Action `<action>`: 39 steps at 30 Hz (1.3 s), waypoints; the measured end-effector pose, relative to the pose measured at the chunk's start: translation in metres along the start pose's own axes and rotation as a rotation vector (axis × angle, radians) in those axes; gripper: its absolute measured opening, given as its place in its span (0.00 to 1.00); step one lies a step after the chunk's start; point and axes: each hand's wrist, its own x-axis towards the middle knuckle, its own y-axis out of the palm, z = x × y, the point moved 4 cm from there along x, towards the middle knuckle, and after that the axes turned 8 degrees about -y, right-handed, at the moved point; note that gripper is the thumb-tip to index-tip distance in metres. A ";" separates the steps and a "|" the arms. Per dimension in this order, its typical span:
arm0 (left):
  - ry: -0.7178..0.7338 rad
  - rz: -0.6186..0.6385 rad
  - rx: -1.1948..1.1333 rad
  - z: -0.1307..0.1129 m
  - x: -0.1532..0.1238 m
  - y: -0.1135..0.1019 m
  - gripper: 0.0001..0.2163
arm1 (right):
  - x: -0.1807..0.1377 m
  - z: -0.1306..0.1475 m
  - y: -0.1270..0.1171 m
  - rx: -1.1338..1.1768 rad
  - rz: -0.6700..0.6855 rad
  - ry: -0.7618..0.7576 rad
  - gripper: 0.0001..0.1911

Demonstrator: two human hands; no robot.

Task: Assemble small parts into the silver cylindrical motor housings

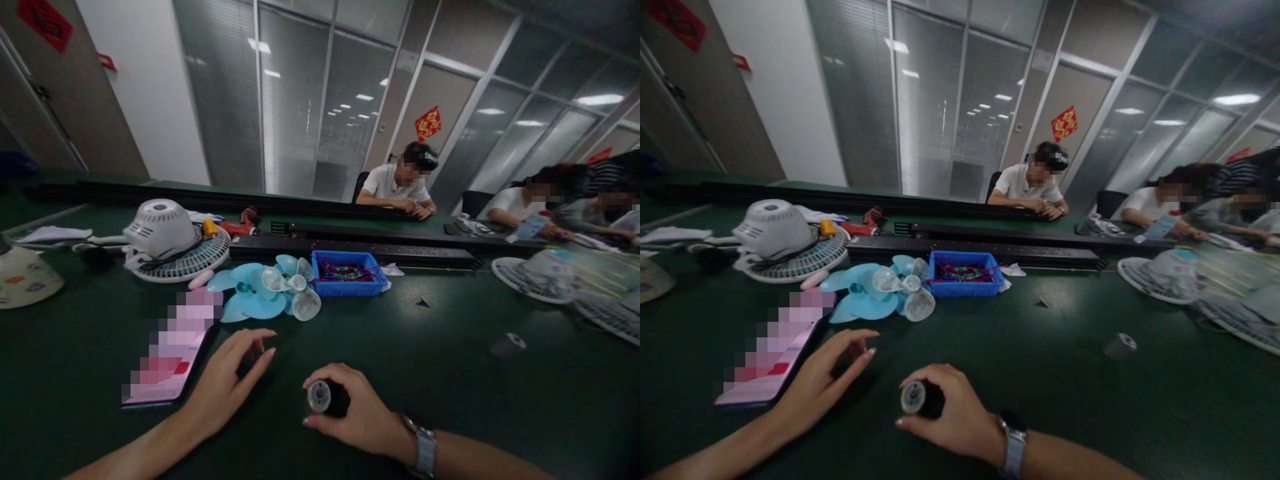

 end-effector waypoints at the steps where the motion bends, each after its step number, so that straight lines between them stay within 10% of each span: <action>1: 0.083 -0.003 0.023 -0.011 -0.003 0.002 0.15 | 0.000 -0.001 0.001 0.004 0.001 -0.013 0.22; 18: 0.300 0.083 -0.142 -0.070 0.002 0.018 0.04 | 0.000 -0.005 0.003 -0.039 -0.013 -0.062 0.19; 28: 0.183 0.159 0.138 -0.007 -0.014 0.012 0.08 | 0.002 0.000 -0.001 -0.012 0.037 -0.055 0.20; 39: 0.187 0.210 0.182 -0.002 -0.011 0.021 0.09 | 0.002 -0.003 -0.001 0.014 0.079 -0.068 0.21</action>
